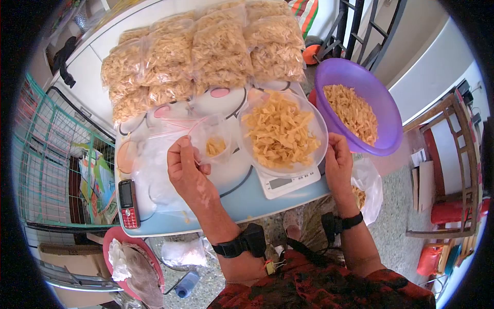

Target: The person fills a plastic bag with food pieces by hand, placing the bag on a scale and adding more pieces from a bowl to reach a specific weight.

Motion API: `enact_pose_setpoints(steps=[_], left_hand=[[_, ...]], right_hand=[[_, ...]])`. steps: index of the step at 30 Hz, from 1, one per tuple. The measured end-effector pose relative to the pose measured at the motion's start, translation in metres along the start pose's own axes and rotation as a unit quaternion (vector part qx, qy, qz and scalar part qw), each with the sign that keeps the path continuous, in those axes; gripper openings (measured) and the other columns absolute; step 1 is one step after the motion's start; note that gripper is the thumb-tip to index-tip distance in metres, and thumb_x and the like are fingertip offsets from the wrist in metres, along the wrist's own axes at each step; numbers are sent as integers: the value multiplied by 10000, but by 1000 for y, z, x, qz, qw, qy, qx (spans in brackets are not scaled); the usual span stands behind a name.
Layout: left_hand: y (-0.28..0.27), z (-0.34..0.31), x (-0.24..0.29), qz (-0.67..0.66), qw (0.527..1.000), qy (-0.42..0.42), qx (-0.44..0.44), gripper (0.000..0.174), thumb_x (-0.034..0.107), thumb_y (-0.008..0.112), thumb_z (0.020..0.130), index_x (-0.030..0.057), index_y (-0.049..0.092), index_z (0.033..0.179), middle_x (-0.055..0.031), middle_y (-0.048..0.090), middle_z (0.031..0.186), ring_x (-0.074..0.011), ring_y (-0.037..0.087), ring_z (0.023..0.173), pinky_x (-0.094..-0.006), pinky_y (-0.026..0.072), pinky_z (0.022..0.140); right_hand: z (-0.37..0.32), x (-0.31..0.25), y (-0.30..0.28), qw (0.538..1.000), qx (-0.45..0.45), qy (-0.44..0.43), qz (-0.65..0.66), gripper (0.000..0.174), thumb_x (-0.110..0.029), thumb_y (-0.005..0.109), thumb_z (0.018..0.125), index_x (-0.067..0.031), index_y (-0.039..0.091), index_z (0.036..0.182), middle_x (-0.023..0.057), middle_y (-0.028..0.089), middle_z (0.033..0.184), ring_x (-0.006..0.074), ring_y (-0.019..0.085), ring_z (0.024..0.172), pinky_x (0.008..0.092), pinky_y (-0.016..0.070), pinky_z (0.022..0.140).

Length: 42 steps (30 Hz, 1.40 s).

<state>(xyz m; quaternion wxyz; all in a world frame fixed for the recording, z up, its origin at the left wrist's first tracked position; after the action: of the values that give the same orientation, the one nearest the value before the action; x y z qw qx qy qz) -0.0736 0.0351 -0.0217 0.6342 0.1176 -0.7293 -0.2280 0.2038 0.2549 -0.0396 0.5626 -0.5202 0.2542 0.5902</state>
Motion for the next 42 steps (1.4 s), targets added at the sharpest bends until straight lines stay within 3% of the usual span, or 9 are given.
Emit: enact_pose_setpoints(steps=[8, 14, 17, 24, 26, 32, 35, 38, 42], left_hand=[[3, -2, 1, 3, 1000, -5, 0, 132, 204, 656, 889, 93, 613, 945, 60, 425, 630, -25, 316, 474, -177, 232, 399], [3, 2, -3, 2, 1000, -5, -5, 139, 219, 658, 887, 100, 615, 944, 59, 426, 648, -26, 314, 483, -179, 244, 408], [5, -1, 1, 6, 1000, -4, -4, 134, 216, 655, 888, 102, 615, 948, 56, 431, 653, -27, 333, 500, -179, 251, 413], [5, 1, -2, 0, 1000, -3, -7, 152, 221, 668, 878, 100, 617, 955, 57, 433, 654, -30, 341, 512, -178, 252, 419], [5, 1, -2, -4, 1000, -10, -14, 152, 219, 672, 875, 101, 616, 953, 57, 435, 656, -29, 343, 514, -177, 256, 421], [4, 0, 0, -7, 1000, -18, -2, 149, 220, 676, 876, 105, 607, 941, 58, 438, 656, -27, 342, 504, -174, 258, 416], [4, 1, 0, -9, 1000, -15, -3, 149, 221, 679, 875, 108, 605, 938, 59, 441, 658, -21, 344, 506, -168, 259, 414], [4, 2, 0, -15, 1000, -15, -16, 142, 211, 675, 877, 107, 608, 946, 58, 448, 669, -16, 349, 511, -159, 263, 412], [2, 4, -2, -14, 1000, -19, -14, 147, 201, 666, 882, 102, 621, 982, 59, 452, 682, -15, 356, 521, -159, 265, 408]], right_hand=[[-1, -1, 0, 1000, -1, -6, -8, 153, -52, 508, 942, -29, 555, 1086, 24, 613, 915, 96, 552, 745, 242, 477, 703], [3, 2, -7, 989, -11, 107, 102, 156, -113, 544, 947, -53, 568, 1090, 10, 613, 930, 62, 545, 766, 210, 442, 628], [10, -9, -14, 987, 4, 109, 119, 169, -144, 568, 945, -62, 573, 1093, 12, 622, 956, 47, 542, 771, 202, 420, 595], [31, -98, -21, 997, -31, -73, -16, 196, -117, 615, 910, -44, 612, 1092, 44, 641, 1015, 130, 589, 845, 263, 477, 732], [33, -131, -14, 975, -69, -139, -157, 203, -100, 630, 886, -46, 628, 1083, 61, 645, 1023, 165, 604, 876, 293, 487, 788], [34, -168, 20, 901, -164, -315, -250, 249, -89, 643, 830, -59, 633, 1078, 132, 637, 1053, 317, 610, 952, 385, 497, 844], [34, -168, 34, 881, -196, -321, -287, 257, -89, 635, 819, -50, 619, 1073, 140, 634, 1062, 347, 598, 970, 418, 495, 849], [36, -161, 43, 864, -225, -316, -320, 261, -52, 632, 818, -59, 627, 1079, 127, 625, 1049, 315, 596, 1018, 384, 488, 866], [39, -160, 50, 854, -246, -314, -334, 172, -37, 624, 817, -49, 620, 988, 123, 609, 954, 304, 606, 911, 404, 490, 779]])
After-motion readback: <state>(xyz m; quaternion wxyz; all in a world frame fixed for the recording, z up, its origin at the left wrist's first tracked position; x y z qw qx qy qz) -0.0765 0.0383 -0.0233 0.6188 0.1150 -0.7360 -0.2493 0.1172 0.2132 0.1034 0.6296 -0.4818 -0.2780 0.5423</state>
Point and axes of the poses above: each hand's wrist, its own z-axis towards the middle knuckle, its own y-axis out of the palm, x = y × z, the point moved 8 cm from there along z, towards the middle knuckle
